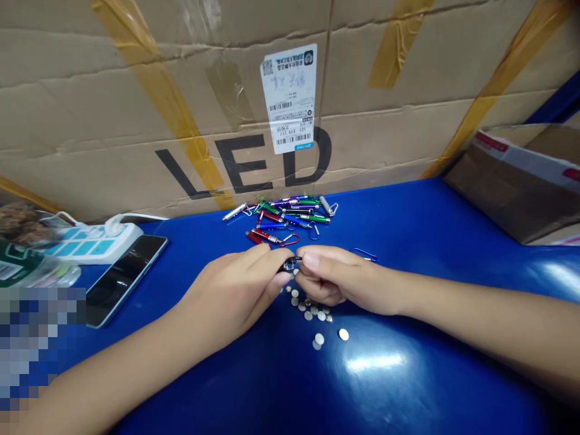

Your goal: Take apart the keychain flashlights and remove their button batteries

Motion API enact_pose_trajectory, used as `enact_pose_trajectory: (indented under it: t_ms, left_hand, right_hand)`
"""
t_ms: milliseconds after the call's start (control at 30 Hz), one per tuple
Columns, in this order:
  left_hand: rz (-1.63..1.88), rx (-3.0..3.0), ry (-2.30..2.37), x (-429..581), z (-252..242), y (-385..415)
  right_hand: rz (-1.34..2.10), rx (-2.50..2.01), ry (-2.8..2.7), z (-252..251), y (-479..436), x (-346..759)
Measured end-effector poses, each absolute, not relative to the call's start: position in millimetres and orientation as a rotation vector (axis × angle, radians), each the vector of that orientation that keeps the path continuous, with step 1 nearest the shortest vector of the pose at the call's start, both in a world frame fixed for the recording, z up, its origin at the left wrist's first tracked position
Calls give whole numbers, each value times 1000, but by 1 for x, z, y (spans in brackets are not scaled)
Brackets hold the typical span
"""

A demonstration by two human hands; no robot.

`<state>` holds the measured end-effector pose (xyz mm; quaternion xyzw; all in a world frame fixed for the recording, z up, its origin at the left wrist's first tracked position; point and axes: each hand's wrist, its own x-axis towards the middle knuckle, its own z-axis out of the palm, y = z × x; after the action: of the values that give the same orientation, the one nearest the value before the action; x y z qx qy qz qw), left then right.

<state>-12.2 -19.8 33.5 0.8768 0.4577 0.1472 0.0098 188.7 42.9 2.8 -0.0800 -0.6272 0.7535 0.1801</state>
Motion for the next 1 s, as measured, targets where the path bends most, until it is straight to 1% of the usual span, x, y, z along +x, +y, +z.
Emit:
enact_pose_trajectory:
  t_ms: [100,167,333,500,567,633,733,800,933,1000]
  left_hand:
    - [420,2645,1457,-12,32,-21]
    - [404,2557,1440,-10,34,-21]
    - [533,2273,1249,0,37,-24]
    - [562,2178,1259,8,34,-29]
    - [486,2205,1343,12,31,-32]
    - [392,2263,1439,14,28,-32]
    - [371,2367,1481,10,28,-31]
    - [395,2421,1476,0,33,-32]
    - [384,2483,1549,-26,47,-40]
    - [345,2488,1574,-36,48,-45]
  right_hand:
    - [2260,-221,-1675,0,42,187]
    - [2216,-249,-1714,-1,41,187]
    - [1779,-398,-2013,1,37,187]
    - [1369,-585,-2092,-1,27,181]
    - [1269,-644,-2100,-5,25,177]
    - [1240,-706,-2067,-7,25,173]
    - [1153,-743,-2071,2,32,176]
    - [919,-756,-2236,15,40,189]
    - [133,-715,-2827,26,50,235]
    - [-59,-592,-2951,18,49,257]
